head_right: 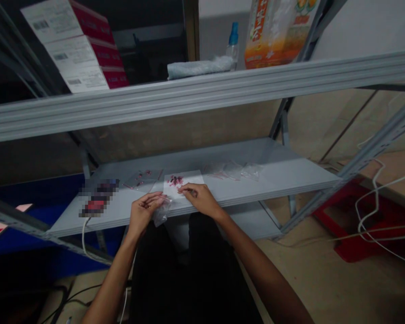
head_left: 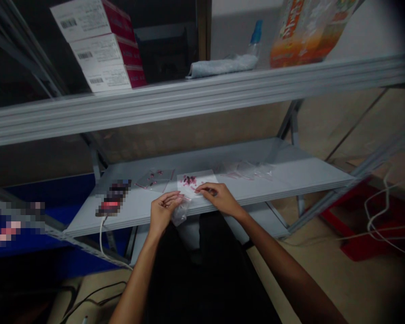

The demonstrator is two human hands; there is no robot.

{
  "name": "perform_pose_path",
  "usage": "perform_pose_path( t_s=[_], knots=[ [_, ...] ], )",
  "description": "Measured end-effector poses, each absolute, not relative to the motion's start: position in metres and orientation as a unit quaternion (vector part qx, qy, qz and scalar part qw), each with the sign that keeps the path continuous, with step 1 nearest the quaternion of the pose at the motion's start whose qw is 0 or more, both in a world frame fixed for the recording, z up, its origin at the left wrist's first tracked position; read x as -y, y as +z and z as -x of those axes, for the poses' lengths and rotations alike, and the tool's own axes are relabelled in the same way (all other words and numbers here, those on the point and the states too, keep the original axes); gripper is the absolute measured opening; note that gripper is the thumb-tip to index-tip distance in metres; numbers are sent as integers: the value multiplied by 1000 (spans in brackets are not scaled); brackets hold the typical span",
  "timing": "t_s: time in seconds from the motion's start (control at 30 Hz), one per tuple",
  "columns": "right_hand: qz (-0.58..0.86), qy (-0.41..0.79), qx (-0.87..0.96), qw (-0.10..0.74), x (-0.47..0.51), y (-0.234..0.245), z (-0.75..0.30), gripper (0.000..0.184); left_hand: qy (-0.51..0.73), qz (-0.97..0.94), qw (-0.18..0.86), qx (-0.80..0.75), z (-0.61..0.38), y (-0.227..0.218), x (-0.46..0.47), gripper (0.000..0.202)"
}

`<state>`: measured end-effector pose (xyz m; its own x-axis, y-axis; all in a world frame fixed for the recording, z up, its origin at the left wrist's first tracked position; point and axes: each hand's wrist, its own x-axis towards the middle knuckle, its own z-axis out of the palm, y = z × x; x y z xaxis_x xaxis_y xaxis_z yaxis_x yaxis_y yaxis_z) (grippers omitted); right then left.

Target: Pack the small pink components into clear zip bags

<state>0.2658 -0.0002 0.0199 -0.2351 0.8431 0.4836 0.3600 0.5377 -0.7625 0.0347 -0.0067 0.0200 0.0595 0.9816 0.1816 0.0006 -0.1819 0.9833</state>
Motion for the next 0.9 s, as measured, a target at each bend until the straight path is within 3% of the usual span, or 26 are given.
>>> perform_pose_path(
  t_s=[0.27, 0.7, 0.9],
  knots=[
    [472, 74, 760, 440, -44, 1, -269, 19, 550, -578, 394, -456, -16, 26, -21, 43],
    [504, 73, 767, 391, -53, -13, -270, 17, 514, -588, 432, -451, -16, 18, -31, 42],
    [423, 165, 746, 488, -33, 17, -259, 14, 517, -592, 429, -446, -19, 20, -26, 42]
  ],
)
